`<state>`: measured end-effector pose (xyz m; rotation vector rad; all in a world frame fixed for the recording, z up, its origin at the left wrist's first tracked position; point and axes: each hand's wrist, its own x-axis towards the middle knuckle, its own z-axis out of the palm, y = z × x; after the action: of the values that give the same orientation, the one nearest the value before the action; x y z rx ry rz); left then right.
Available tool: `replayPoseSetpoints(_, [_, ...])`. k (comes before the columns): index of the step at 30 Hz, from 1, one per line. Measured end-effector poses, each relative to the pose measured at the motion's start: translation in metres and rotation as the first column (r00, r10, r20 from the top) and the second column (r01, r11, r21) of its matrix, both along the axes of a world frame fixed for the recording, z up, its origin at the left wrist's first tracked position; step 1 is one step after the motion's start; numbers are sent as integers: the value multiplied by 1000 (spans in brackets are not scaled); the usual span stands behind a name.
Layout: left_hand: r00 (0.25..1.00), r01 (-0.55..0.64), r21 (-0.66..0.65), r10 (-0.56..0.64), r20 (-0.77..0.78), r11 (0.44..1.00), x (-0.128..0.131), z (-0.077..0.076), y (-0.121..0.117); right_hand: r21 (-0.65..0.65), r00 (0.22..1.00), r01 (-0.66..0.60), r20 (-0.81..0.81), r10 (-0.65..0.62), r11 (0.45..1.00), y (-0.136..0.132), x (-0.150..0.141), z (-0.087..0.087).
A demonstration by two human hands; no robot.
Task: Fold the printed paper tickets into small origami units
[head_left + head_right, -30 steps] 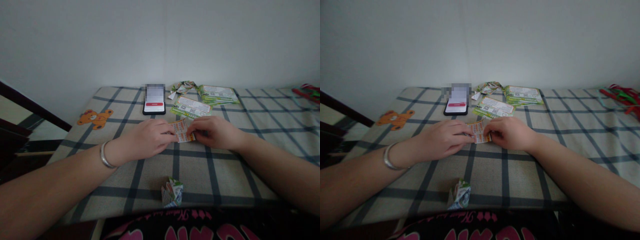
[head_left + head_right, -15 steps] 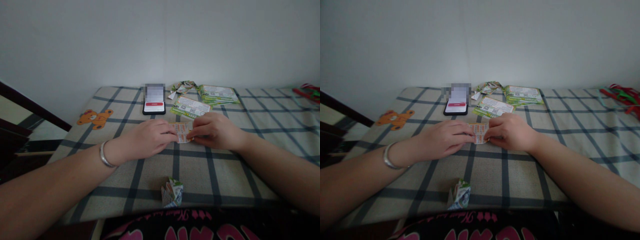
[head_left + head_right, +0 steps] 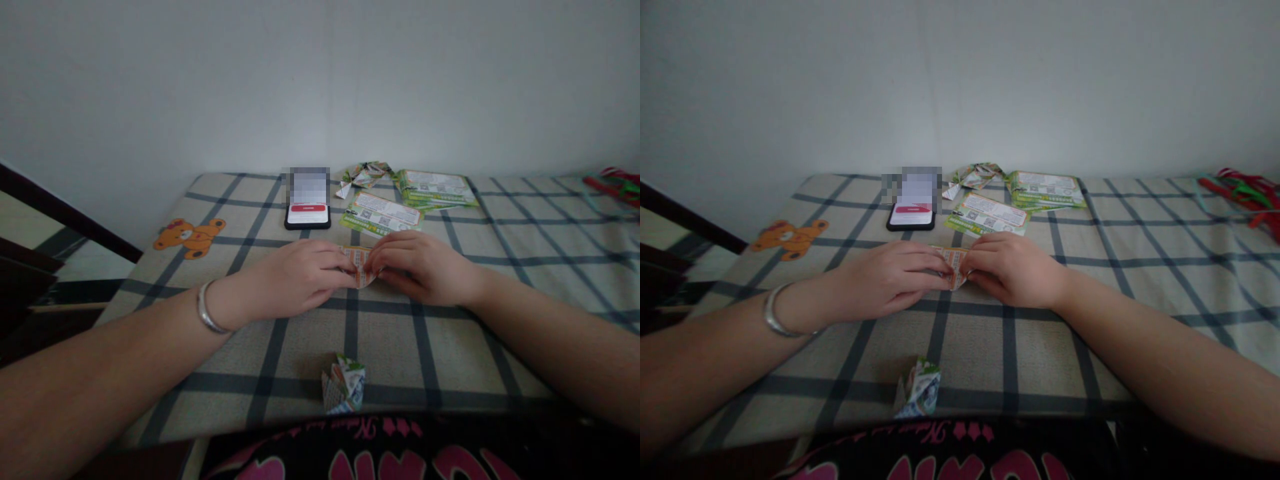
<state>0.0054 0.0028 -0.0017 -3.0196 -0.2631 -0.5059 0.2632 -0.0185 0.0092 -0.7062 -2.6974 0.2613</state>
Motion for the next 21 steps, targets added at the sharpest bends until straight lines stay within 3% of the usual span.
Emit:
replayPoseSetpoints(9, [999,-29,-10,29,-25,1000,-1,1,-2,-25,986,161,-34,-162,987,0,-5,-5])
replayPoseSetpoints(21, [1000,-5,1,5,24,1000,1,1,-3,-235,974,181,-90,-207,955,12,-8,-12])
